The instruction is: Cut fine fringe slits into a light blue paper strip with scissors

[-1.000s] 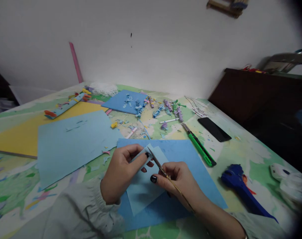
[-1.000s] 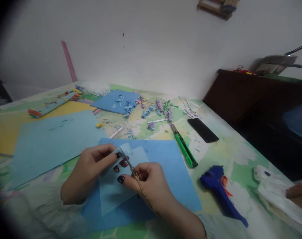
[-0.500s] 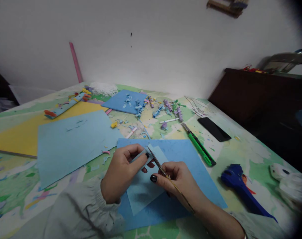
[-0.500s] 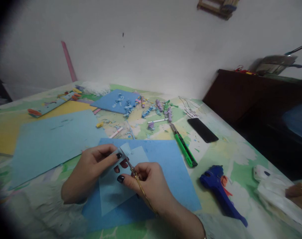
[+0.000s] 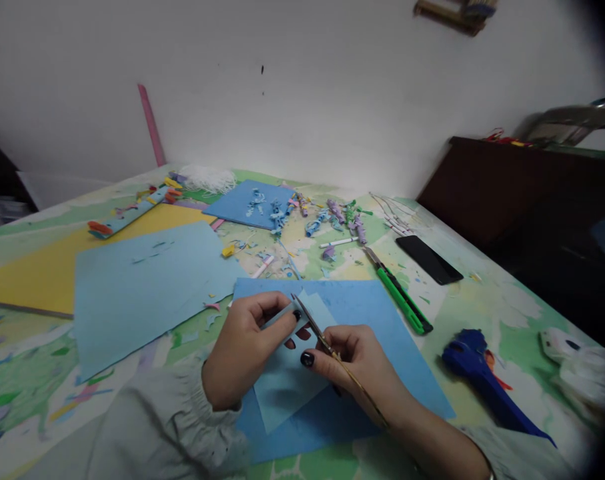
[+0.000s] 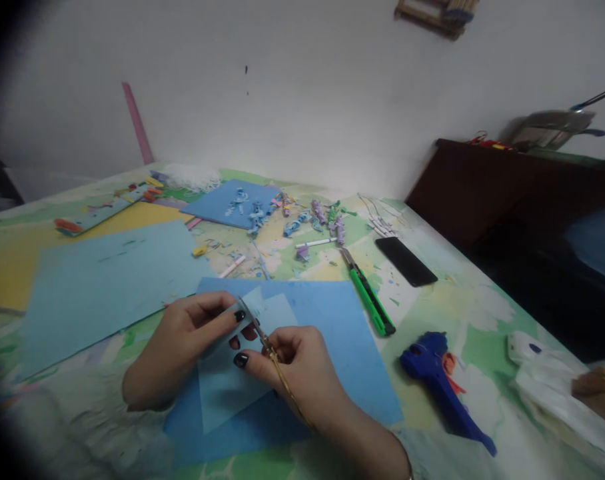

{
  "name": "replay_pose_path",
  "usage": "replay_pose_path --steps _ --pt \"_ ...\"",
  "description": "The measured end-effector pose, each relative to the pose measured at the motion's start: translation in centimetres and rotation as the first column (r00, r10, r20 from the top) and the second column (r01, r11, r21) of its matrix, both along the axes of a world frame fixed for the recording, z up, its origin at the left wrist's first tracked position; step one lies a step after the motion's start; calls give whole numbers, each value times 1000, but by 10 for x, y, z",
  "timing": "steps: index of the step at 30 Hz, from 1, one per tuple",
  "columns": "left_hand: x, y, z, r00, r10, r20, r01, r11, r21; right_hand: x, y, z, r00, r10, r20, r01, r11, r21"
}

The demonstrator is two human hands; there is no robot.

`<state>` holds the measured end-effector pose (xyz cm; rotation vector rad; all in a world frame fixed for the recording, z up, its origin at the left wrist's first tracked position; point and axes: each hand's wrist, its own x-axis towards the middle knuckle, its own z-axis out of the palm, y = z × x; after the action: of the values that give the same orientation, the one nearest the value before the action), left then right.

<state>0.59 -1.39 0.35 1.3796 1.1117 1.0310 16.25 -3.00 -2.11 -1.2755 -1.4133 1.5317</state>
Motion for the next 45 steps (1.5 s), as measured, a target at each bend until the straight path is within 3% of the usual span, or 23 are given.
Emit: replay_pose_path --steps 45 --pt "-1 1 -5 998 -56 -27 57 998 39 -2 0 -1 1000 -5 1 5 1000 0"
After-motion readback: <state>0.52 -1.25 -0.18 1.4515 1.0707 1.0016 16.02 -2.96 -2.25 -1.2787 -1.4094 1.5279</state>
